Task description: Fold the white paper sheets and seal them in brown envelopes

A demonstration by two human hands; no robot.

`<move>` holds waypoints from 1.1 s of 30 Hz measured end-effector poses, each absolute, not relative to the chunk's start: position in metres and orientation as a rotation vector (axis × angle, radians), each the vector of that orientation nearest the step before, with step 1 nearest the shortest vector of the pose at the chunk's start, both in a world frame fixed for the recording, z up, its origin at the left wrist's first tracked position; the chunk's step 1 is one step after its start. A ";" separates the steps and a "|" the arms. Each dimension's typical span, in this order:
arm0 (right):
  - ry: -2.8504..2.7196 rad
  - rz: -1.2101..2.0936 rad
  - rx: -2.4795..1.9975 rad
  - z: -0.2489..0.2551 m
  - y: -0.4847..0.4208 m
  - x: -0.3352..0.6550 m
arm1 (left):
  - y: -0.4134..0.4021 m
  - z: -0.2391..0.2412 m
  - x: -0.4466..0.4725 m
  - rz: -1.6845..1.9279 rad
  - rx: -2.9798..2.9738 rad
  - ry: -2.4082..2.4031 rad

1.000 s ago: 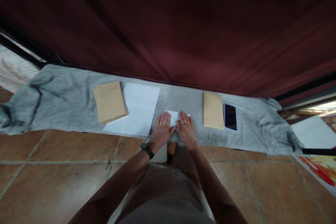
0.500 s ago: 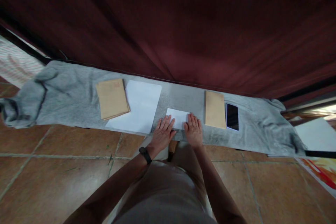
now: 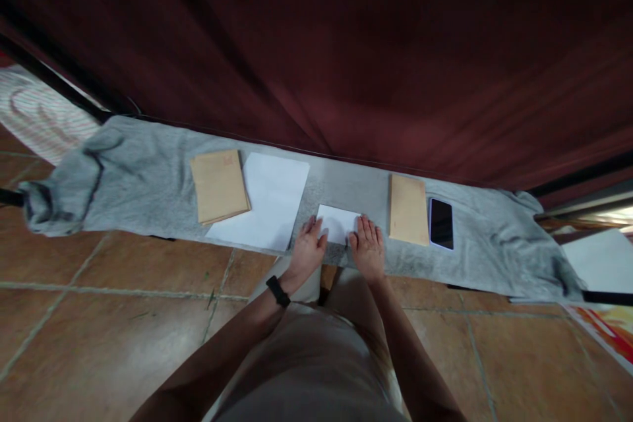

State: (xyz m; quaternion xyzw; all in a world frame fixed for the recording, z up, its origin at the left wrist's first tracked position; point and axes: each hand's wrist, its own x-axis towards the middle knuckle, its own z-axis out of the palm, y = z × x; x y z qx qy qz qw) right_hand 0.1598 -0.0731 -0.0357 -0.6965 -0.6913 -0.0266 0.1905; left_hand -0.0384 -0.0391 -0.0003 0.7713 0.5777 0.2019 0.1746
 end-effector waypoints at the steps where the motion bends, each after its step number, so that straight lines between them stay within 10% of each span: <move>1: -1.940 -0.077 -1.950 -0.036 -0.073 0.160 | -0.034 0.000 -0.037 0.587 2.149 1.645; 33: -1.938 -0.131 -1.955 -0.038 -0.073 0.159 | -0.040 0.003 -0.023 0.533 2.262 1.608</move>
